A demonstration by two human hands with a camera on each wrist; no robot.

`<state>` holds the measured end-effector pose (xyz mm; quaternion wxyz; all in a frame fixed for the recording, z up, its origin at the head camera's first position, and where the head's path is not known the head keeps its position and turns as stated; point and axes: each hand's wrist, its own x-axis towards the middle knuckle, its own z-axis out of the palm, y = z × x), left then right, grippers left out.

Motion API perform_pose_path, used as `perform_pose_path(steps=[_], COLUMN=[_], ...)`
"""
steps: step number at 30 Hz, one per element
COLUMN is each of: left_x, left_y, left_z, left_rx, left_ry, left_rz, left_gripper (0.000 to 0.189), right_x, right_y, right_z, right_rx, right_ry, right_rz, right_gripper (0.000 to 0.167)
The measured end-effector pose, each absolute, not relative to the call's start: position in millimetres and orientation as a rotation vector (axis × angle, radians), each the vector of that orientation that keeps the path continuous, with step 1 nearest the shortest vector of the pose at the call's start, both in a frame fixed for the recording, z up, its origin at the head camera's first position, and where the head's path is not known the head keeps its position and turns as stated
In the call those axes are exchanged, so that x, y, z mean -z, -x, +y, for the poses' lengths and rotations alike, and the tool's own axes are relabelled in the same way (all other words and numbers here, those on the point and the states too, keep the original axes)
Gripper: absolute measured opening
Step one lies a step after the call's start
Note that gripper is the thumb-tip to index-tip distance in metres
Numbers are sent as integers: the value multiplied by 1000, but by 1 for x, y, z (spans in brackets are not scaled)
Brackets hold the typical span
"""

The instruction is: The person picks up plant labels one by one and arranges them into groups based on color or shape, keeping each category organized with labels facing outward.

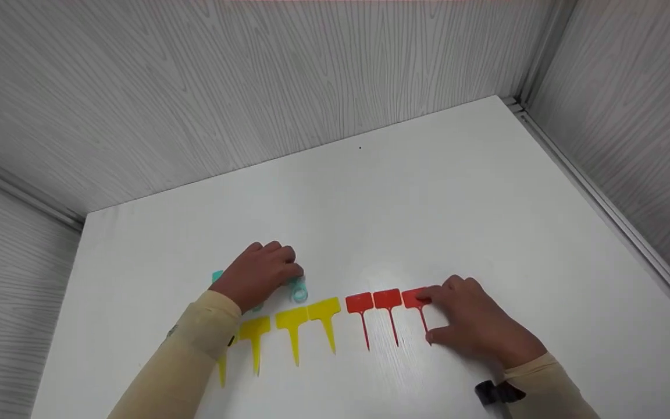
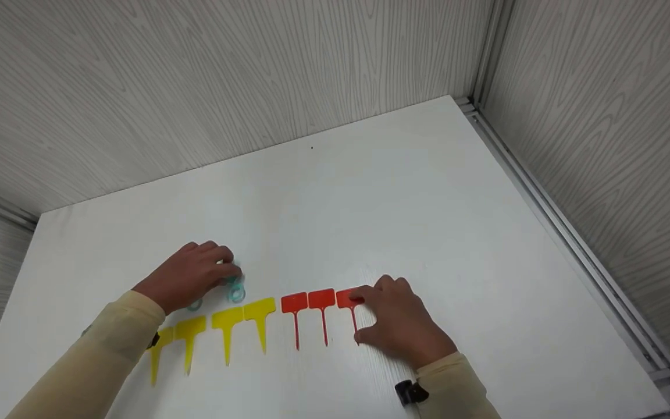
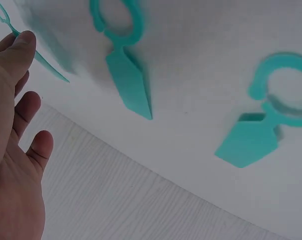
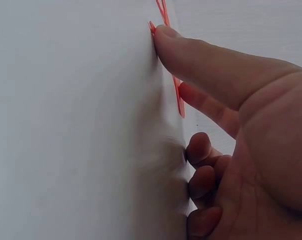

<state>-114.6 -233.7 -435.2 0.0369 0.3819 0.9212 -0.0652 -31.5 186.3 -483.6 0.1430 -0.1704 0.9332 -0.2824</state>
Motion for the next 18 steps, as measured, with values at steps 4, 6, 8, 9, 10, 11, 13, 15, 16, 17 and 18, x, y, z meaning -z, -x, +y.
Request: perform_pose_path(steps=[4, 6, 8, 9, 10, 11, 13, 15, 16, 17, 18], left_x=[441, 443, 444, 445, 445, 445, 445, 446, 446, 446, 447], left_y=[112, 113, 113, 114, 114, 114, 114, 113, 113, 113, 113], left_z=[-236, -237, -238, -238, -239, -239, -240, -240, -240, -239, -238], left_rx=[165, 148, 132, 128, 126, 123, 116, 107, 102, 96, 89], left_ry=[-1132, -1116, -1109, -1106, -1105, -1105, -1100, -1090, -1085, -1080, -1076], left_rz=[2823, 2826, 2834, 2839, 2844, 2848, 2854, 2857, 2857, 2857, 2856], left_gripper=[43, 42, 42, 42, 42, 41, 41, 41, 41, 41, 41], right_x=[486, 488, 488, 488, 488, 488, 487, 487, 487, 487, 487], right_y=[34, 35, 37, 37, 38, 38, 39, 39, 39, 39, 39], right_z=[190, 191, 191, 192, 192, 192, 191, 192, 192, 193, 195], right_rx=[805, 794, 787, 786, 782, 781, 781, 794, 807, 827, 848], right_ry=[490, 486, 483, 481, 479, 478, 481, 488, 487, 484, 477], right_rz=[2690, 2693, 2696, 2697, 2697, 2696, 2690, 2681, 2674, 2666, 2659], right_gripper=[70, 69, 69, 69, 68, 68, 68, 66, 66, 66, 66])
